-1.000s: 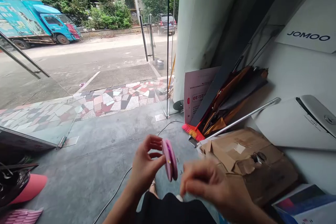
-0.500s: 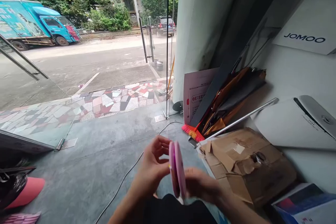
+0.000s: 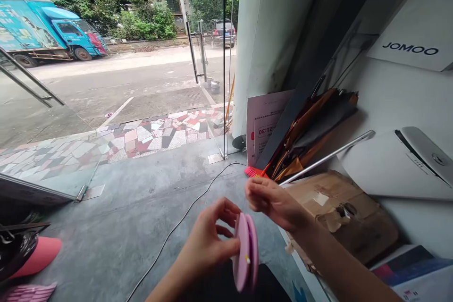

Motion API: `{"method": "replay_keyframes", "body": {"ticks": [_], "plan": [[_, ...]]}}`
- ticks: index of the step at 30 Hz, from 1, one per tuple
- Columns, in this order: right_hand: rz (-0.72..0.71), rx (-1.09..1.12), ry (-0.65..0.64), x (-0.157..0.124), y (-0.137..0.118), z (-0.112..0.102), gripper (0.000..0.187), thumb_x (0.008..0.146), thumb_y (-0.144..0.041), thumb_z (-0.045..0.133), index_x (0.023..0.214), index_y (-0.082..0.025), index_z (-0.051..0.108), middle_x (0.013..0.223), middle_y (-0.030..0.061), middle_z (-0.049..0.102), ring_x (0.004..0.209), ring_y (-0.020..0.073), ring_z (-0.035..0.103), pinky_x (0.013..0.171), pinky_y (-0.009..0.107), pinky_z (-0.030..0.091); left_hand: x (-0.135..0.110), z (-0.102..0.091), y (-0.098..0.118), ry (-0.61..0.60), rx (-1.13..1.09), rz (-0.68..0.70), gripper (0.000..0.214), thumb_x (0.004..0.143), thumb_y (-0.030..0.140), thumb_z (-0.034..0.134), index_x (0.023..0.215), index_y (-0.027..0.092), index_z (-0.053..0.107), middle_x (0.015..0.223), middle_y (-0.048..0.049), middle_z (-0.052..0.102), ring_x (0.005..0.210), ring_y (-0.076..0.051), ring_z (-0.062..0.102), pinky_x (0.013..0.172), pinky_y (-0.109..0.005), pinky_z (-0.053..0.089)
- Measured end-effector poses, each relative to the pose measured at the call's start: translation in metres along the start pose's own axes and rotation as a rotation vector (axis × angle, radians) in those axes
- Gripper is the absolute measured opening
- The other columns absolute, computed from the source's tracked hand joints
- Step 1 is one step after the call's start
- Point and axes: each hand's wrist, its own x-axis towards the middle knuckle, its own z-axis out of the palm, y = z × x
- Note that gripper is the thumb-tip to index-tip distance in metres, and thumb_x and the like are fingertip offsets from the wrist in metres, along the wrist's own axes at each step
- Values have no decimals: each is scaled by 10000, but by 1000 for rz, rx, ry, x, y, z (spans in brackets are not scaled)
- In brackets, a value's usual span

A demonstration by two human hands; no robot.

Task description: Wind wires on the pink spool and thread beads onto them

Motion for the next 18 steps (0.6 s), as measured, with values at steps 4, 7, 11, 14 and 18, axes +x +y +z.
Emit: {"method": "replay_keyframes", "body": {"ticks": [4, 7, 11, 14, 18], "plan": [[51, -146, -165, -14, 8, 9, 239, 691, -370, 707, 651, -136, 678, 551, -8, 478, 544, 80, 377, 527, 238, 239, 3, -7, 0, 361, -86, 73, 238, 606, 146, 649, 803, 188, 524, 775, 6, 568, 768, -148, 553, 630, -226, 461], [322, 45, -195, -2, 25, 0, 316, 665, -433, 692, 579, -145, 592, 486, -42, 386, 440, 62, 280, 455, 230, 176, -3, -8, 3, 173, -197, 28, 284, 567, 117, 674, 792, 191, 517, 739, 20, 573, 714, -139, 554, 583, -208, 448], [25, 37, -47, 2, -5, 1, 324, 696, -435, 686, 586, -161, 553, 499, -69, 280, 475, 58, 200, 479, 215, 184, -7, -6, 2, 8, 26, -6, 229, 585, 120, 670, 771, 182, 553, 782, -10, 591, 753, -164, 570, 623, -243, 469], [-91, -179, -134, -15, -6, 13, 265, 725, -390, 677, 656, -134, 661, 559, -13, 446, 535, 70, 339, 517, 227, 237, -3, -10, 0, 283, 27, 49, 233, 611, 142, 650, 812, 184, 539, 816, -10, 568, 782, -161, 558, 644, -245, 472], [333, -14, -225, -7, 27, 8, 382, 630, -476, 688, 521, -141, 539, 455, -40, 363, 428, 60, 288, 440, 223, 177, -8, -10, 5, 169, -220, 22, 302, 548, 92, 660, 791, 192, 512, 752, 21, 552, 709, -132, 537, 555, -194, 431]]}}
